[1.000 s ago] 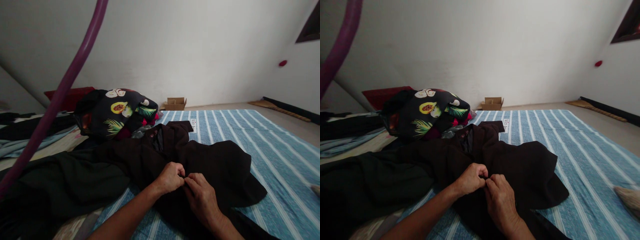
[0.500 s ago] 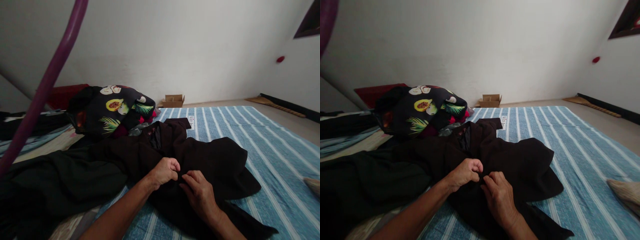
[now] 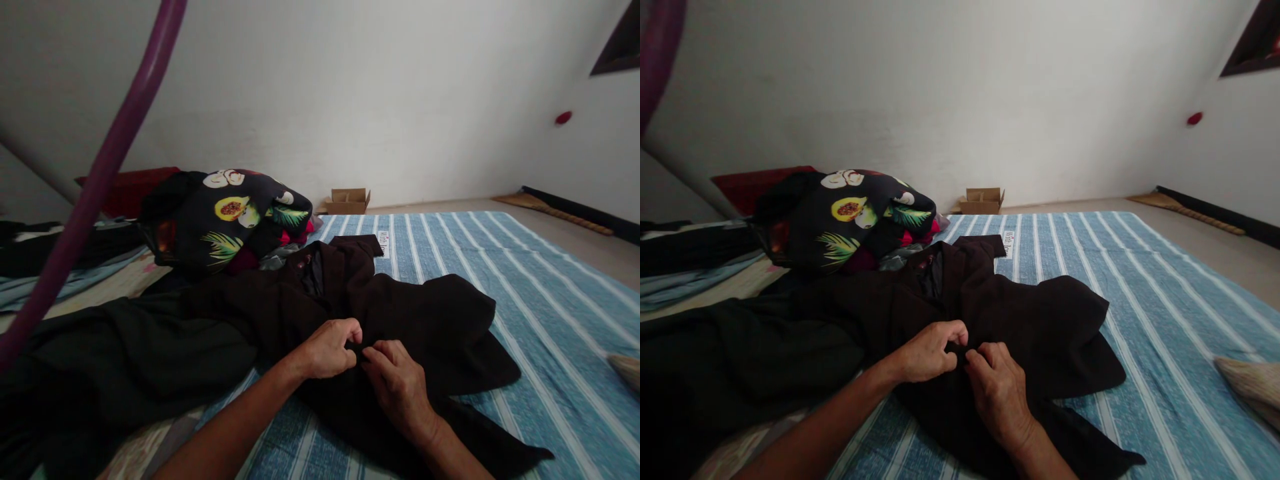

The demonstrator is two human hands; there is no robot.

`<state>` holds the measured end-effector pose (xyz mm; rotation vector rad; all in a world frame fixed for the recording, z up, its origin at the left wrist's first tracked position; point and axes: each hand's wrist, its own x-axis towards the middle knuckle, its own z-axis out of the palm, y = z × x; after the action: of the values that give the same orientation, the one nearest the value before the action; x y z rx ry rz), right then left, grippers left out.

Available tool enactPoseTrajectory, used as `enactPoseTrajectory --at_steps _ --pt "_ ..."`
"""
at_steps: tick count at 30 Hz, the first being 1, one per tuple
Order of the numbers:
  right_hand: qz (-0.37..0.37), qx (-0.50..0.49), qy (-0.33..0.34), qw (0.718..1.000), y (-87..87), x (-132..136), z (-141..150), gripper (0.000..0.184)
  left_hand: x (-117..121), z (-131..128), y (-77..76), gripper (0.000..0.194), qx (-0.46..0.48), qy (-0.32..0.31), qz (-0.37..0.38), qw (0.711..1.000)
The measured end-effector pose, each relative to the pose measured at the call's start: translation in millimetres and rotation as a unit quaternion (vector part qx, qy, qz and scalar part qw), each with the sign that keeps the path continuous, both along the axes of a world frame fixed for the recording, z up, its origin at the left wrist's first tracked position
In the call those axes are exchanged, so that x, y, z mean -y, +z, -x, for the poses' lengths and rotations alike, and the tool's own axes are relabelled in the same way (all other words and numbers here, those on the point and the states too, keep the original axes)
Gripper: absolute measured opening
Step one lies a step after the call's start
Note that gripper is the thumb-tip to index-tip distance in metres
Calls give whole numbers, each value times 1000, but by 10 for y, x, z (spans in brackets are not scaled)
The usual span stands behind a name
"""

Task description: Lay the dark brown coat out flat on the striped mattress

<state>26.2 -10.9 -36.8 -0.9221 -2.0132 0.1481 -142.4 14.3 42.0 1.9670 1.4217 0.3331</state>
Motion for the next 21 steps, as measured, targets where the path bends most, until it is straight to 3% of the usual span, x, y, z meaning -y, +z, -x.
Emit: enactPoseTrajectory --at_steps 7,14,21 --pt "-18 22 13 1000 -7 30 20 20 26 0 20 25 -41 -31 -11 999" --pt "-24 13 10 1000 6 51 39 21 32 92 47 27 100 2 101 990" --pt "-26 -25 37 999 -36 8 15 28 53 203 53 21 221 2 176 959"
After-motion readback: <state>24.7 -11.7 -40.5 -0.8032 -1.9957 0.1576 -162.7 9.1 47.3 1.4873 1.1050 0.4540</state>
